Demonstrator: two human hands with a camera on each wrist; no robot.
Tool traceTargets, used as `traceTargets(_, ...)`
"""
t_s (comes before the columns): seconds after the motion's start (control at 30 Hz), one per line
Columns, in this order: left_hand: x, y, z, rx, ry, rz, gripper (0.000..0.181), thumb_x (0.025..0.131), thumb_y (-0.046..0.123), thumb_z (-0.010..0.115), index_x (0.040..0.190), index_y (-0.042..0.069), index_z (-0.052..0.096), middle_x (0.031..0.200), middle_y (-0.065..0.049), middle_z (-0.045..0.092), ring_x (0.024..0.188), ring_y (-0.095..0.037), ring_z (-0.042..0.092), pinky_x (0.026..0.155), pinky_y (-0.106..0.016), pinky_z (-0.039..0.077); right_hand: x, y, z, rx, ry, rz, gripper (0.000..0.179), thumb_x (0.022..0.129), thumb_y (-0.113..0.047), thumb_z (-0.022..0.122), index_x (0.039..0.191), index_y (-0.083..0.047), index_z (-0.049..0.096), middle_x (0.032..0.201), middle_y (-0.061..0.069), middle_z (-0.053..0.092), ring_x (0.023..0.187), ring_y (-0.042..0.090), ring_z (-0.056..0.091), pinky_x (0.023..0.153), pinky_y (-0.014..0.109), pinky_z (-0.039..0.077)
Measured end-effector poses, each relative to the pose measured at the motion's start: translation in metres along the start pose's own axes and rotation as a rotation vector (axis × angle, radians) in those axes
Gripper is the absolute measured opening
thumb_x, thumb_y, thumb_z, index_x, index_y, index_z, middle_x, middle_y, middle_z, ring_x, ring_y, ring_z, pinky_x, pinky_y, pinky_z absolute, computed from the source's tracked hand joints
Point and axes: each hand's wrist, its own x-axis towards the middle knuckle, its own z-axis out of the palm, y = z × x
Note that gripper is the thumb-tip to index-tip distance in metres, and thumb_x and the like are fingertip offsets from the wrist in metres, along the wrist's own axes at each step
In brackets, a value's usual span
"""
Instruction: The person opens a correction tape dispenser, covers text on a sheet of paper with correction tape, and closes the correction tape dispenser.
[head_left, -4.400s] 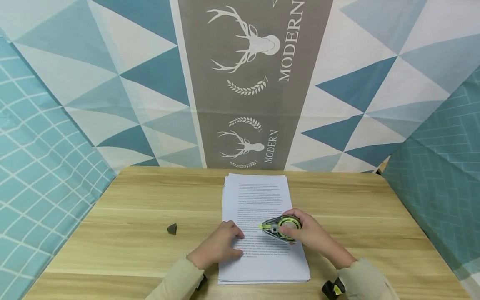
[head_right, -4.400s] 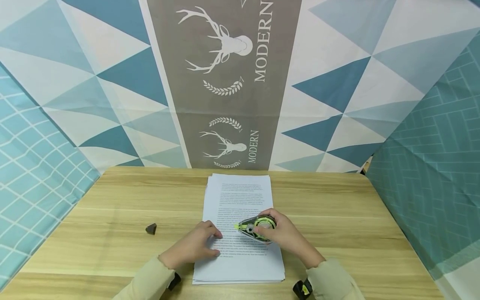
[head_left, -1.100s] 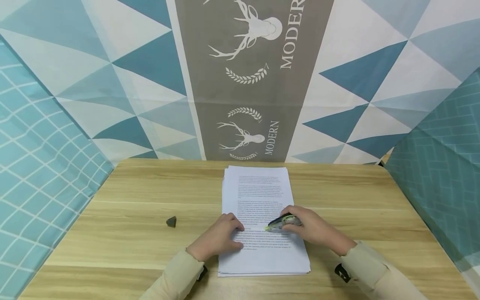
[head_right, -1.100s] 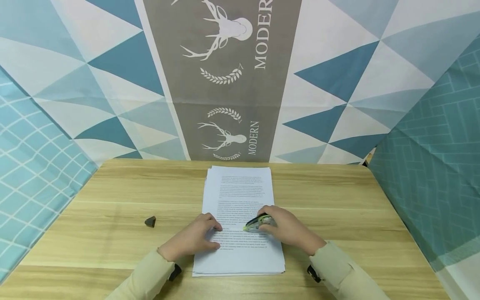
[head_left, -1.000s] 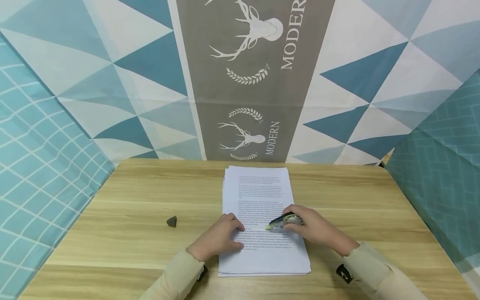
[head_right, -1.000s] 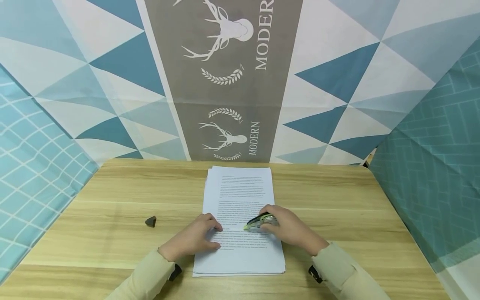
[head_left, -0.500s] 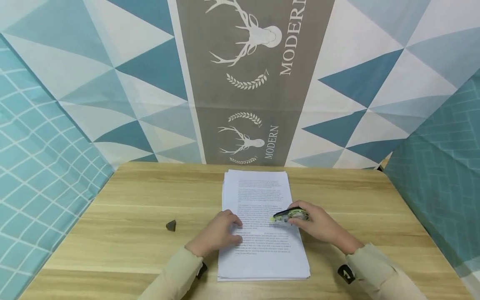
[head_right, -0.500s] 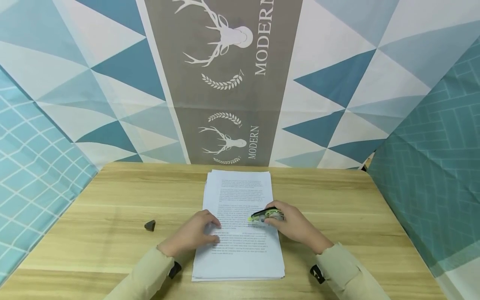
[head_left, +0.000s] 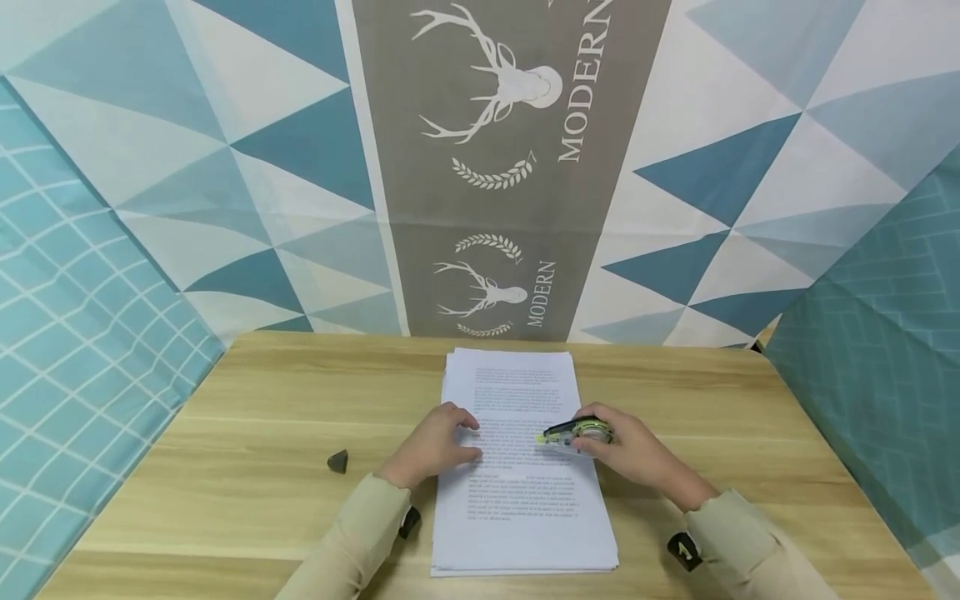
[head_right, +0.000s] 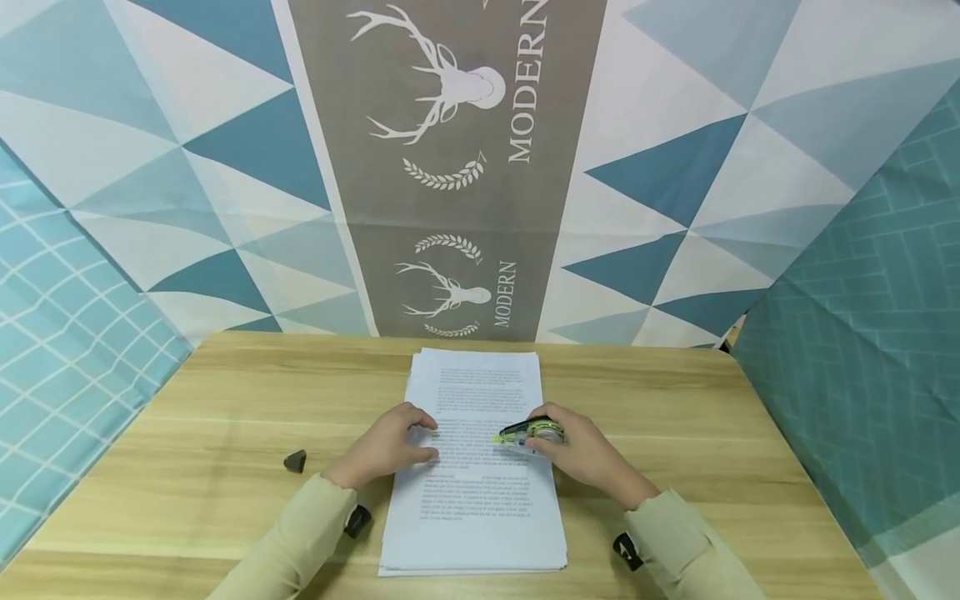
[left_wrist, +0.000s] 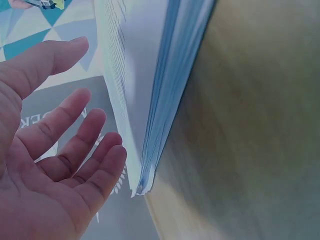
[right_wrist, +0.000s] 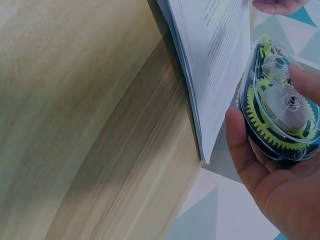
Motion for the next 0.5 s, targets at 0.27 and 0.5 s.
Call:
traceTargets(0.27,0.0043,-0.0048,0.0019,0.000,-0.007,-0.032,0.032,0.068,0.015,0.078,0.095,0.001,0.065,0.094,-0.009,0.060,0.090,-0.022,0.056,0.087,-0.041,0.046,0.0037,0.0019,0.0013,-0.014,0.007,0.023,0.024,0.085,-0.026,0.068,0.107,-0.021,0.060,0.107,0.003,0.064,0.086,0.014,0.055,0.067,0.022,0.044)
traceTargets(0.5,0.0060,-0.0075,0.0060,0.005,-0.038,-0.061,0.033,0.067,0.016,0.079,0.094,0.002,0.065,0.093,-0.007,0.058,0.091,-0.021,0.053,0.088,-0.041,0.045,0.0098,0.0042,0.0035,-0.024,0.009,0.033,0.023,0.086,-0.027,0.067,0.107,-0.022,0.060,0.107,0.001,0.065,0.088,0.014,0.055,0.069,0.025,0.044)
